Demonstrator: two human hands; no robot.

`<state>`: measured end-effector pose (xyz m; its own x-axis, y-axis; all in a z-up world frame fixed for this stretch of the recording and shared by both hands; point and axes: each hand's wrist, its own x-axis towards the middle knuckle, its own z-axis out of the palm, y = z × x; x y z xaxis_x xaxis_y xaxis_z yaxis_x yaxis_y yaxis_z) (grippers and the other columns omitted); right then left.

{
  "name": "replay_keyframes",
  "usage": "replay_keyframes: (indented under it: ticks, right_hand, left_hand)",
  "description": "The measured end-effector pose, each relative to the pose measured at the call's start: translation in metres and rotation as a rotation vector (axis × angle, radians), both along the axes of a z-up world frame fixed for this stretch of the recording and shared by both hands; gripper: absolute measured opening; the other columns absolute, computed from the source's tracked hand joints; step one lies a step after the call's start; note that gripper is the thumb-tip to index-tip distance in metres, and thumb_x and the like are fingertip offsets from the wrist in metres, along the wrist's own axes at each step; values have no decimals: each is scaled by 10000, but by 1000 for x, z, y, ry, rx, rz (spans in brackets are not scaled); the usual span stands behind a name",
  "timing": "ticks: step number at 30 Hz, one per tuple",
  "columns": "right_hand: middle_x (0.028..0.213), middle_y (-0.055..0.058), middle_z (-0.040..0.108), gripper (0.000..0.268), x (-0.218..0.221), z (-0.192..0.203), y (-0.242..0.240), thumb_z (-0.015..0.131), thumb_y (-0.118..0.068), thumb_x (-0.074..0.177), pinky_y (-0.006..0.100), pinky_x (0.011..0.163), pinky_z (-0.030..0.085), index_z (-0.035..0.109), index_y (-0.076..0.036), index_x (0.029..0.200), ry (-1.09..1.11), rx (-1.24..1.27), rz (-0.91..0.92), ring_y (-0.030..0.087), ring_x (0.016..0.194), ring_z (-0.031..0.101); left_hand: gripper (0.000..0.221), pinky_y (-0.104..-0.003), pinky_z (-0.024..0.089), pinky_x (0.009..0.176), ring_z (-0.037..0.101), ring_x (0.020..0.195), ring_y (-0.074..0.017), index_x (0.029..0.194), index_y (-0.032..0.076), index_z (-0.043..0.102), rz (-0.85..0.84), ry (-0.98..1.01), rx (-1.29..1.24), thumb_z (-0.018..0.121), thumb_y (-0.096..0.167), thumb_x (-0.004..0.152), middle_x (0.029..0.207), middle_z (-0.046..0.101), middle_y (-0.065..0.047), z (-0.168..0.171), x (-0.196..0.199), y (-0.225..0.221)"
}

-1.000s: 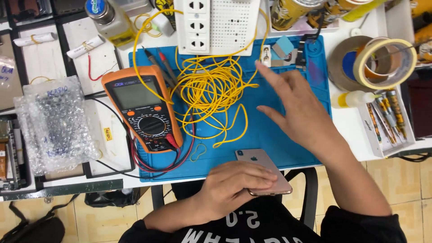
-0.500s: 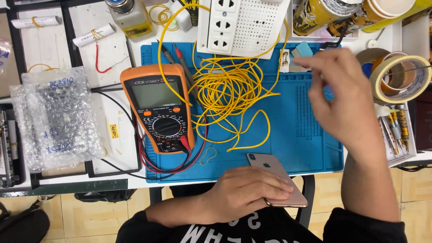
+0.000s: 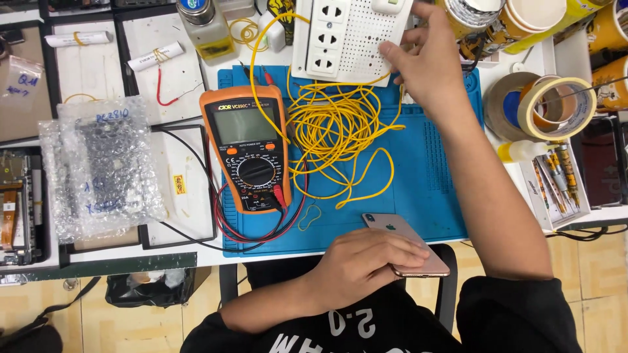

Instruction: Disassembling a smartphone by removing bottom screws and prying the case open at a repair bench.

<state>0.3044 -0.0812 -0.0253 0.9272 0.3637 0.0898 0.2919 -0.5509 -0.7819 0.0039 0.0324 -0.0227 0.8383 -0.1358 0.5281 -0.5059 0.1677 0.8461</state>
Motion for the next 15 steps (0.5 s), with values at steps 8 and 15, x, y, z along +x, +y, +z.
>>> replay_keyframes:
  ticks: [8,15]
  right_hand:
    - [1141,160,776,395,6,3,-2,701,-103,1185,296,579,599,321,-131,1288,293,197,144,157,659,606]
    - [1463,176,734,496,23,9,5,628,52,1243,260,615,558,301,-183,1533,70,413,367,193,946,713]
  left_hand:
    - [173,-429,680,1106,821,1245,-323,1218,32,719,0,20,-23,757,-82,1093,1277,804,-138,-6,-4,-5]
    - [207,-421,679,1100,822,1233,-309,1234,52,723,17,36,-4,770,-77,1079,1266,807,-118,-10,-5,-7]
